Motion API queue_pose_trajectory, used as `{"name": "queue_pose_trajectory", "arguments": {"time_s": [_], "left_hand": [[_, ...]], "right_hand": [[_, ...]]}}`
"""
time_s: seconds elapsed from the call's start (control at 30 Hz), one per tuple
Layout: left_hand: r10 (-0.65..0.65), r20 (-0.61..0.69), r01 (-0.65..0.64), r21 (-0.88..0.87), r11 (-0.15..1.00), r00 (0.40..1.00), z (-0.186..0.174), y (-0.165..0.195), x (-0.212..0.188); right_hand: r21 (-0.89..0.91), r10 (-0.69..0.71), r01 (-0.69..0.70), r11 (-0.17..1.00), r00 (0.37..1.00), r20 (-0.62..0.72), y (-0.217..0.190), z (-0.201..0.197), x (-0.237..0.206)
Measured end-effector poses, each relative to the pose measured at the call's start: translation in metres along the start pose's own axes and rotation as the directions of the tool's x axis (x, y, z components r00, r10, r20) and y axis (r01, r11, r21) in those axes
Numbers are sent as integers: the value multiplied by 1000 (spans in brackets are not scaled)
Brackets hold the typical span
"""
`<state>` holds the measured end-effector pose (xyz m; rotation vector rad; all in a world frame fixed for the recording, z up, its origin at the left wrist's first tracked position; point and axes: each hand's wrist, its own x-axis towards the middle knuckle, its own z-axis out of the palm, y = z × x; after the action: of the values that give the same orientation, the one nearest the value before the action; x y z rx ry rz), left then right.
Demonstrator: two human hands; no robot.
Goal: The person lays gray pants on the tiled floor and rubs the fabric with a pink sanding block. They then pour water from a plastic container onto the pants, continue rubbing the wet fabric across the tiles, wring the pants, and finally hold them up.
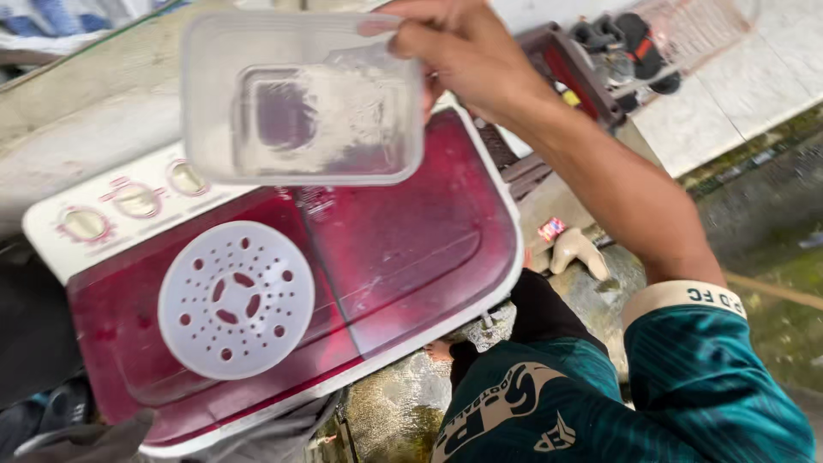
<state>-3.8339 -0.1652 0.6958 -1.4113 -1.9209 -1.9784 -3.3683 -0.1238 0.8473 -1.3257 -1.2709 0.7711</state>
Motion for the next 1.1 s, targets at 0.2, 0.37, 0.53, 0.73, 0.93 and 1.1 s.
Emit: {"name": "queue_pose_trajectory", "arguments": {"time_s": [0.2, 0.37, 0.53, 0.73, 0.93, 1.1], "left_hand": [[284, 205, -220, -286, 933, 937, 45, 85, -63], [457, 433, -149, -579, 802, 777, 57, 165, -150], [579, 680, 153, -698, 700, 450, 98, 249, -296], [660, 717, 329, -694, 641, 225, 152, 323, -440], [702, 711, 481, -632, 608, 47, 172, 375, -495], [667, 736, 558, -507, 657, -118, 211, 432, -549]], "right_hand": [[-94, 75, -147, 985, 845, -530, 3, -186, -175], [-66, 181, -385, 921, 571, -800, 68, -283, -297], [104, 312, -455, 884, 411, -857, 157, -367, -400], [287, 382, -332, 898, 268, -884, 249, -436, -490], [412, 436, -187, 892, 118, -892, 290, -504, -522], [438, 439, -123, 891, -18, -898, 308, -555, -537]]}}
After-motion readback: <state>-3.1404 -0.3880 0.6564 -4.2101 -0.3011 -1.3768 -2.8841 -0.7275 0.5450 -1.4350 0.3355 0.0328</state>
